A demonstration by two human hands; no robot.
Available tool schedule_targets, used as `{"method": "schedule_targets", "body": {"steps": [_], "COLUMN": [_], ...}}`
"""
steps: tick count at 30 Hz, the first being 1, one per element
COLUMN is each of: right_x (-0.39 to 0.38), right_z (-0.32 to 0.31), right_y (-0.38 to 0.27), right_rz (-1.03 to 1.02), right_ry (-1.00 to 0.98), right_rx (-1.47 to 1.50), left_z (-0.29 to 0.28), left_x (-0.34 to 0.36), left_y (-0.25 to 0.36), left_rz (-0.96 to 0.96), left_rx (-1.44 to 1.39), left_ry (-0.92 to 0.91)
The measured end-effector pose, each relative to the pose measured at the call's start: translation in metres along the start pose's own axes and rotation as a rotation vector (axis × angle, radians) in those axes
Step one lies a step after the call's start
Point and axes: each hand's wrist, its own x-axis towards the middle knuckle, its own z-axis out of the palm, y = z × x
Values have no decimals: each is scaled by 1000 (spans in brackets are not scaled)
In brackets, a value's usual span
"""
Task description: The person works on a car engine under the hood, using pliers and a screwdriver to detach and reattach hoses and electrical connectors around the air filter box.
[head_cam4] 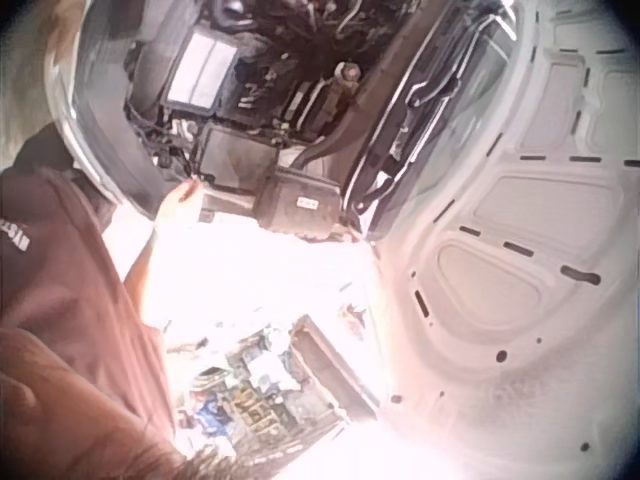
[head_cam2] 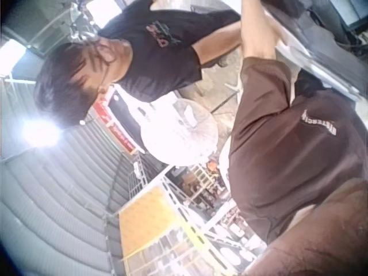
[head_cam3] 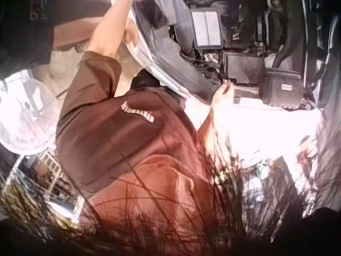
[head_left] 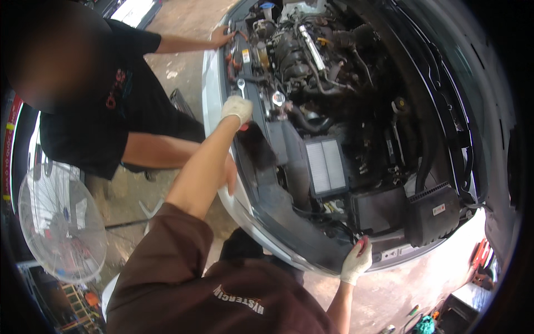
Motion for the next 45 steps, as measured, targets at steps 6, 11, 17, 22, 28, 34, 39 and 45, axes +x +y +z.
{"method": "schedule_targets", "body": {"steps": [6, 11, 17, 22, 28, 34, 39, 45], "right_x": [1, -3, -9, -1, 23, 136, 224, 263], "right_z": [7, 10, 36, 27, 31, 122, 292, 394], "right_y": [-18, -18, -7, -12, -38, -130, -176, -187], "right_rz": [195, 300, 271, 286, 426, -48, -562, -363], "right_ry": [42, 21, 135, 53, 62, -198, -347, -580], "right_rx": [49, -6, 119, -109, 4, 43, 105, -275], "left_z": [-7, -30, -63, -55, -90, -47, 60, 182], "left_x": [101, 112, 236, 242, 260, 128, 14, 87], "left_y": [8, 76, 91, 95, 102, 74, 98, 95], "left_rz": [132, 223, 394, 241, 233, 131, -254, -24], "left_rx": [939, 1121, 782, 816, 729, -258, -417, 176], "left_ry": [46, -34, 302, 234, 201, -302, -679, -631]}}
